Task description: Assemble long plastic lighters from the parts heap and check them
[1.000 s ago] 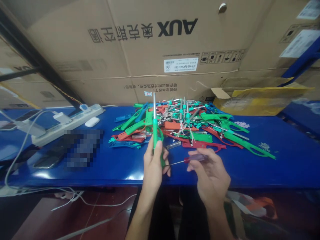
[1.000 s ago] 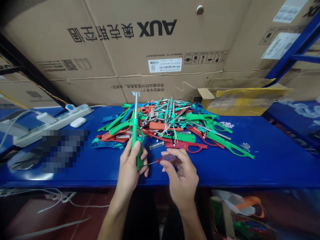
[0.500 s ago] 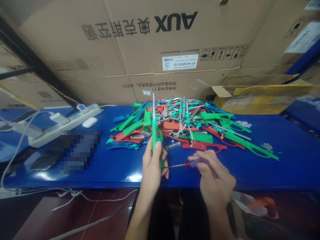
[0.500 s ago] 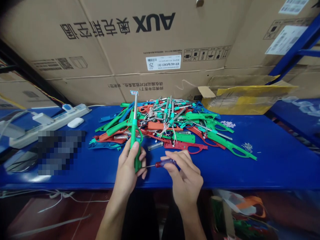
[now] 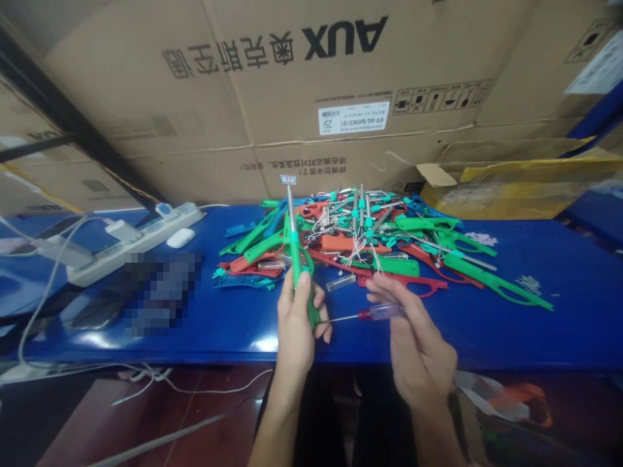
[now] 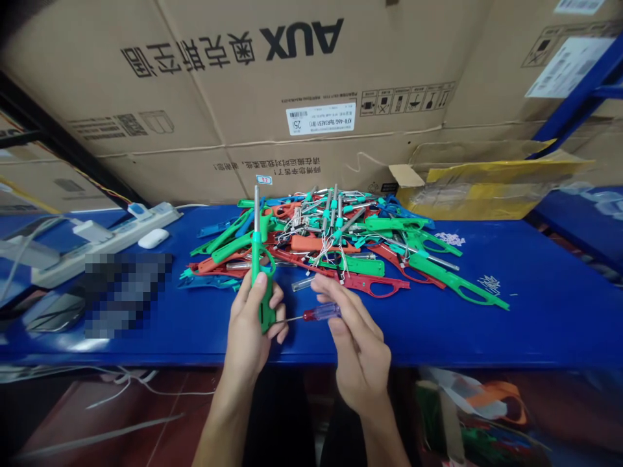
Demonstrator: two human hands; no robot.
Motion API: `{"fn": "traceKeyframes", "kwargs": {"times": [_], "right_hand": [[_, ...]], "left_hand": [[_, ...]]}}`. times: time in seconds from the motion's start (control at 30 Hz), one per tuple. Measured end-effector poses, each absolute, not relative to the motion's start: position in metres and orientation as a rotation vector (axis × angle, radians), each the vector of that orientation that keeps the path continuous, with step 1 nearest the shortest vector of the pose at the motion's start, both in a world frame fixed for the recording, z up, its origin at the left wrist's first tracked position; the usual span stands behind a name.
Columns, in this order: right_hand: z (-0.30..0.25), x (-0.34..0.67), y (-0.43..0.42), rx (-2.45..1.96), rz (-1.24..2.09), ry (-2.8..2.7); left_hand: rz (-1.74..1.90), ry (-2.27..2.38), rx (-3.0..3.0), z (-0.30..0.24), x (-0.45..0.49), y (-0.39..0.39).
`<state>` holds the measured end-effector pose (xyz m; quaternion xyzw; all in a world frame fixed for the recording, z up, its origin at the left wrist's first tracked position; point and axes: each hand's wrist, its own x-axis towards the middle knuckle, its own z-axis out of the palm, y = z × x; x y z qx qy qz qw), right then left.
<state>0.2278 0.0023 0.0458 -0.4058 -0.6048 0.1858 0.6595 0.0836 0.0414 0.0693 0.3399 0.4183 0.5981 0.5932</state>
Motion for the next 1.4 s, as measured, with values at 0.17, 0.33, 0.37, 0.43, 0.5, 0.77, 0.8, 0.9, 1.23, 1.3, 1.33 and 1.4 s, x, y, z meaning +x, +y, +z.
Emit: {"fn": "traceKeyframes", "kwargs": {"times": [0.17, 0.33, 0.37, 0.43, 0.5, 0.77, 0.8, 0.9, 1.23, 1.3, 1.33, 1.4], "right_hand": [[0.045, 0.228, 0.003, -0.872, 0.401, -1.289], [0.045, 0.231, 0.003, -0.941, 0.546, -1.354], [0.045, 0.232, 0.003, -0.915, 0.579, -1.358], [0.044, 0.231, 0.003, -0.849, 0.587, -1.304], [0.045, 0.23, 0.005, -0.814, 0.546, -1.235], [0.053, 0.227, 0.004, -0.99, 0.471, -1.352], [0.051, 0.226, 0.005, -0.996, 0.451, -1.303], [0.043, 0.221, 0.007, -1.063, 0.407, -1.116], [0.052, 0.229, 0.007, -1.09, 0.525, -1.3], [0.048, 0.228, 0.006, -1.017, 0.528, -1.249], [0.046, 0.227, 0.007, -0.982, 0.519, -1.213], [0.043, 0.224, 0.007, -0.951, 0.491, -1.158]], "left_hand": [[1.393, 0.983, 0.808, 0.069, 0.084, 0.042], [1.393, 0.997, 0.78, 0.071, 0.084, 0.042], [1.398, 0.998, 0.779, 0.071, 0.084, 0.042], [1.403, 0.996, 0.796, 0.07, 0.084, 0.042], [1.395, 0.995, 0.825, 0.069, 0.084, 0.042], [1.395, 1.003, 0.818, 0.068, 0.084, 0.041], [1.395, 1.002, 0.807, 0.069, 0.084, 0.041], [1.397, 1.008, 0.794, 0.072, 0.085, 0.04], [1.41, 0.996, 0.783, 0.068, 0.084, 0.04], [1.426, 0.984, 0.783, 0.069, 0.084, 0.04], [1.433, 0.982, 0.783, 0.069, 0.084, 0.04], [1.443, 0.986, 0.787, 0.07, 0.085, 0.04]]}}
